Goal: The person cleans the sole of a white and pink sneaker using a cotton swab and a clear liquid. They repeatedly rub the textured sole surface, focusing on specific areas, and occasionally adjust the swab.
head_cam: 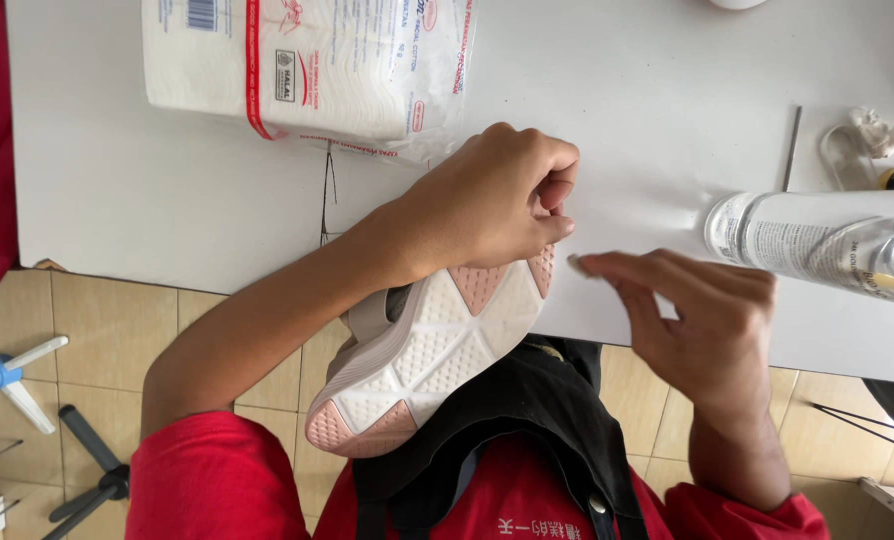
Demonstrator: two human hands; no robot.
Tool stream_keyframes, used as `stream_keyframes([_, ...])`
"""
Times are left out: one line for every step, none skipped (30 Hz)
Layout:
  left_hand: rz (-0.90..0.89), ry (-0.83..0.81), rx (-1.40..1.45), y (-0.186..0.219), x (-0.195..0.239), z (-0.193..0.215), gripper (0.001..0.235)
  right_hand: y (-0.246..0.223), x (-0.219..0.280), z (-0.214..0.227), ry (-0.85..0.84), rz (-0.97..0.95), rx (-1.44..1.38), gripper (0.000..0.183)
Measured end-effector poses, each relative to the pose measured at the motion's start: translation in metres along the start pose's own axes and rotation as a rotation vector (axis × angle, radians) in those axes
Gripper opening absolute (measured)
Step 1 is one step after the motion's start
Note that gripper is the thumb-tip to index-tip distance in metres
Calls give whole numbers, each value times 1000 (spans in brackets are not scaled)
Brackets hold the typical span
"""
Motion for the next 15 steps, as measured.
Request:
stream_keyframes([10,-2,7,0,1,0,42,0,2,-4,-9,-2,-9,20])
stream_keyframes([20,-20,20,0,2,-1,41,0,3,-7,-13,-20,-21,21])
stream_keyframes([22,-37,22,2,1,1,40,1,3,-10,-6,-37,-28,23])
stream_keyframes([25,-38,20,0,2,2,40,2,3,-14,-4,-38,-31,23])
stream_keyframes([9,-25,10,0,1,1,41,3,5,-17,-16,-36,-40,24])
stream_keyframes([-7,-11,0,0,0,0,41,4,6,-19,-28,-35,-48,25])
stream_keyframes([-6,-12,2,1,0,0,41,5,6,-20,-30,-36,-49,25])
stream_keyframes([13,-20,-1,1,0,0,41,4,6,-21,-34,-18,-41,26])
stream_keyframes([33,-27,-4,1,0,0,41,4,5,-21,-39,0,-33,26])
stream_keyframes([34,-27,-2,0,-1,0,41,7,3,-20,-41,0,-34,26])
stream_keyframes([27,-26,-2,0,-1,0,40,7,1,-20,-48,47,-19,26])
stream_keyframes([21,-25,-3,1,0,-1,40,7,0,-19,-55,94,-4,27])
stream_keyframes([20,-24,-8,0,0,-1,40,5,-2,-14,-49,95,-4,27])
stream_keyframes([14,-19,-5,1,1,-1,41,0,-4,-10,-77,150,107,30])
stream_keyframes([1,-12,-6,2,0,0,42,-3,-7,-5,-100,204,226,33])
Point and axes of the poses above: each hand's wrist, its own x-axis away from the middle knuckle, its own z-axis out of the back of the hand, y = z × x, the point moved 5 cm from there along -x, towards the middle knuckle, and after that the axes turned 11 degrees about z, right-handed, at the moved point
